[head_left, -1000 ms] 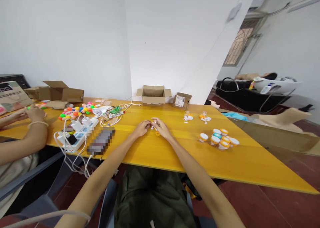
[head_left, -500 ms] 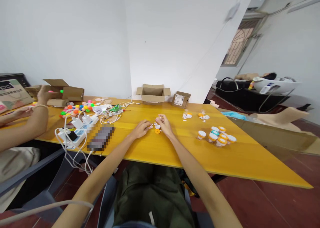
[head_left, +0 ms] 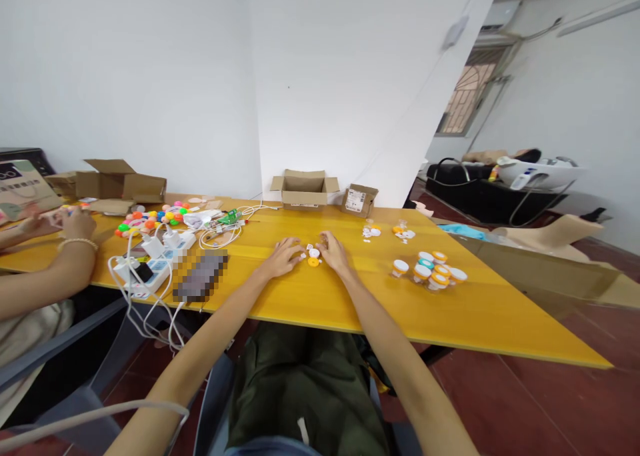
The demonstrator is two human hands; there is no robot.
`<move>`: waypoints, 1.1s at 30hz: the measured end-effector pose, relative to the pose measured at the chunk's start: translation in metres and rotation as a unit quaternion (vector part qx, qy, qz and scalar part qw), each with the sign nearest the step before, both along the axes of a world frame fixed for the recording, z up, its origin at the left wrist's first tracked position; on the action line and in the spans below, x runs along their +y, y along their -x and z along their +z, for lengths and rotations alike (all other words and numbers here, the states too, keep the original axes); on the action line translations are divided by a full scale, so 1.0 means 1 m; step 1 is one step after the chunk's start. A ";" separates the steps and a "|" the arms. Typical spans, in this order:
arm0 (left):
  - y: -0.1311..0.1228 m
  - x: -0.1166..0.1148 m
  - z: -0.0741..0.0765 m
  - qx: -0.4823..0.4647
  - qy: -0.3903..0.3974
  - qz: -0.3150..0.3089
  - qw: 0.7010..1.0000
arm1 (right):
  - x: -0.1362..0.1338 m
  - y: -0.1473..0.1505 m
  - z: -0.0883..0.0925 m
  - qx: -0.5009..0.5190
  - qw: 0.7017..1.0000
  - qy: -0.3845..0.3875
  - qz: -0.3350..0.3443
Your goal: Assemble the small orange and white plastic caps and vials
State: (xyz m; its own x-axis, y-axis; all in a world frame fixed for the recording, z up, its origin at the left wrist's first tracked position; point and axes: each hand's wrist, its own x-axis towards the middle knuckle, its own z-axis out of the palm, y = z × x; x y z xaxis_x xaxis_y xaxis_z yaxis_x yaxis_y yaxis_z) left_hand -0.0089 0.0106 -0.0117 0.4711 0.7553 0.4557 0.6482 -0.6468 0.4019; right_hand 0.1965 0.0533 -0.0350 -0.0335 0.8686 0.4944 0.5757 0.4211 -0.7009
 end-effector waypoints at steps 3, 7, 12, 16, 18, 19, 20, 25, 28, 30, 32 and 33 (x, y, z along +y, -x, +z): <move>-0.001 -0.003 0.003 0.024 0.009 0.009 1.000 | -0.005 -0.002 0.003 -0.024 0.999 -0.042 -0.017; -0.002 -0.003 0.005 0.026 0.011 0.035 0.999 | -0.018 -0.007 0.010 -0.068 0.994 -0.083 -0.027; -0.003 -0.005 0.008 0.002 0.004 0.075 0.997 | -0.042 -0.005 0.017 -0.126 0.986 -0.107 0.019; -0.004 -0.007 0.011 -0.028 -0.011 0.086 0.996 | -0.056 0.002 0.015 -0.187 0.977 -0.092 0.052; -0.004 -0.008 0.012 -0.030 -0.009 0.090 0.995 | -0.058 0.004 0.013 -0.213 0.971 -0.087 0.060; -0.005 -0.008 0.013 -0.026 -0.005 0.090 0.996 | -0.058 0.004 0.012 -0.221 0.969 -0.086 0.063; -0.005 -0.009 0.013 -0.020 0.000 0.088 0.996 | -0.058 0.005 0.011 -0.226 0.968 -0.085 0.065; -0.005 -0.009 0.014 -0.005 0.006 0.079 0.997 | -0.055 0.005 0.012 -0.227 0.969 -0.065 0.072; -0.005 -0.008 0.015 -0.024 0.000 0.088 0.996 | -0.056 0.005 0.014 -0.233 0.968 -0.057 0.073; -0.004 -0.008 0.016 -0.036 -0.001 0.093 0.995 | -0.056 0.005 0.015 -0.231 0.969 -0.056 0.073; -0.003 -0.008 0.017 -0.041 0.001 0.096 0.995 | -0.057 0.005 0.015 -0.232 0.968 -0.063 0.070; -0.003 -0.008 0.018 -0.040 0.003 0.096 0.995 | -0.057 0.005 0.015 -0.235 0.967 -0.070 0.067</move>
